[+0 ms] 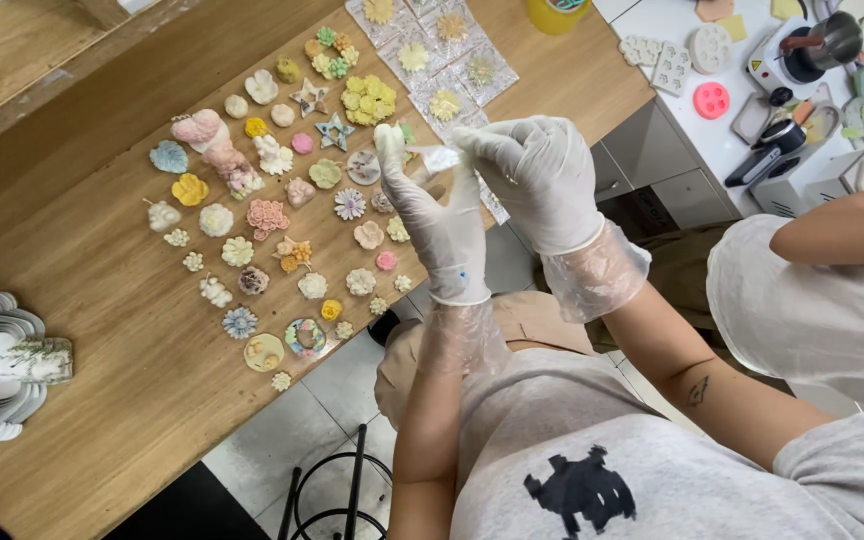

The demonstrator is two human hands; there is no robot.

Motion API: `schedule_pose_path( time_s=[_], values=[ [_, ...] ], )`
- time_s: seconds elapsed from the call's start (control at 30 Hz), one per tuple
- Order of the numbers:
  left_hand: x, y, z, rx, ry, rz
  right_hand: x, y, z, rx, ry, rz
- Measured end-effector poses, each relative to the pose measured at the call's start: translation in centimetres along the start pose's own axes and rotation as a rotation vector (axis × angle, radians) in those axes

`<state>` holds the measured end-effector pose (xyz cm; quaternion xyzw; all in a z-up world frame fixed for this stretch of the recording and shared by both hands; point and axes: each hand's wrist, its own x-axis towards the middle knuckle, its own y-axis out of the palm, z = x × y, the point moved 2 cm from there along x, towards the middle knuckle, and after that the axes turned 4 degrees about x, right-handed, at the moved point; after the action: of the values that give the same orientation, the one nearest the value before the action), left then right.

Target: The person places small decorative flower ornaments into individual clear plastic packets, adds a small card into the packets, and seals them at a wooden workstation.

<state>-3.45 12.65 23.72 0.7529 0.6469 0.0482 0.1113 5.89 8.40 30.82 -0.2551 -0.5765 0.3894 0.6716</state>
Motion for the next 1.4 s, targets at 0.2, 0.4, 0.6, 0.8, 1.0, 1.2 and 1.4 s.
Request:
schedule_pose_path(
  time_s=[0.2,0.4,0.6,0.8,1.0,1.2,1.4],
  values=[
    [1.2,-0.7,5.3,-0.252,-0.040,-0.075,0.2,0.4,2.2,0.010,-0.021,0.010],
    [2.9,-2.0,8.0,-0.712,-0.040,0.131,0.0,0.6,3.2,0.127,-0.171,0.011],
    [2.5,-2.3,10.4,-1.014,-0.430,0.289,0.4,0.7,3.7,0.212,-0.149,-0.034],
    [2.1,-2.1,9.9,-0.412,-0.092,-0.038,0.7,0.6,3.3,0.253,0.056,-0.028],
    [1.6,-2.5,7.3,-0.434,-0.003,0.010,-0.4,1.1,2.3,0.287,0.210,-0.167],
    [2.2,-2.8,8.5,-0.287,-0.185,0.031,-1.7,1.7,2.0,0.246,0.141,-0.092],
    [2.3,-2.4,18.0,-0.644,-0.230,0.106,-2.9,2.5,1.2,0.255,0.088,-0.027]
  ],
)
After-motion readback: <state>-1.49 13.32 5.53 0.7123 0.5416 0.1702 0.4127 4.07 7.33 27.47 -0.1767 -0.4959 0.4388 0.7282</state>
